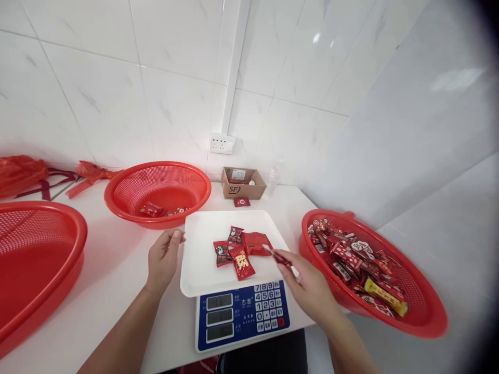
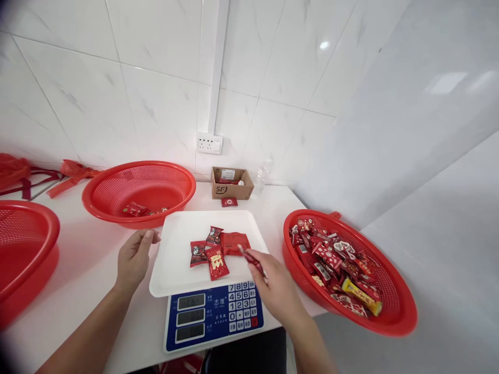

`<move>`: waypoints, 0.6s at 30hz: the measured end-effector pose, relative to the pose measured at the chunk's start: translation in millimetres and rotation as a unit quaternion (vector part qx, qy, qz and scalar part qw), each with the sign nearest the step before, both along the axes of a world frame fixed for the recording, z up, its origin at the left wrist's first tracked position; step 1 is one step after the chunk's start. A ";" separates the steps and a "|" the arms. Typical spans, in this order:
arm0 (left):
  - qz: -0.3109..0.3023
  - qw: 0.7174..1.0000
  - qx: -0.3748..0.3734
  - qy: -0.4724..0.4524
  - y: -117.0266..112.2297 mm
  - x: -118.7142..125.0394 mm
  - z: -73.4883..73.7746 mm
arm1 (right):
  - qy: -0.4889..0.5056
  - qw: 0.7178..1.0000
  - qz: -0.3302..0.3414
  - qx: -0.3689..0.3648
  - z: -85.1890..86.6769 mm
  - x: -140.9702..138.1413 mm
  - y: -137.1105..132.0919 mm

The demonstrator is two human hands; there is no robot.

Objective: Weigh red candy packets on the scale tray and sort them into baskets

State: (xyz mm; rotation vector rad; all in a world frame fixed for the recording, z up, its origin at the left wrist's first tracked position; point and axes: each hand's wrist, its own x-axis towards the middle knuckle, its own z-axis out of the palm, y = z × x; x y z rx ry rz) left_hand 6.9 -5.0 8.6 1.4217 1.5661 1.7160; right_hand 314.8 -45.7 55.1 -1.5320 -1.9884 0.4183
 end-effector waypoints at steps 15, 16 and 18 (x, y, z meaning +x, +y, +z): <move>-0.007 1.000 -0.007 0.006 -1.8 0.5 1.1 | -0.067 0.997 0.024 0.033 -20.8 -31.6 28.4; -0.008 1.000 -0.007 0.007 -1.9 0.5 0.7 | -0.077 0.997 0.019 0.024 -20.2 -31.7 32.1; -0.011 1.000 -0.007 0.010 -2.1 0.6 0.1 | -0.102 0.995 0.015 -0.014 -19.4 -33.2 41.0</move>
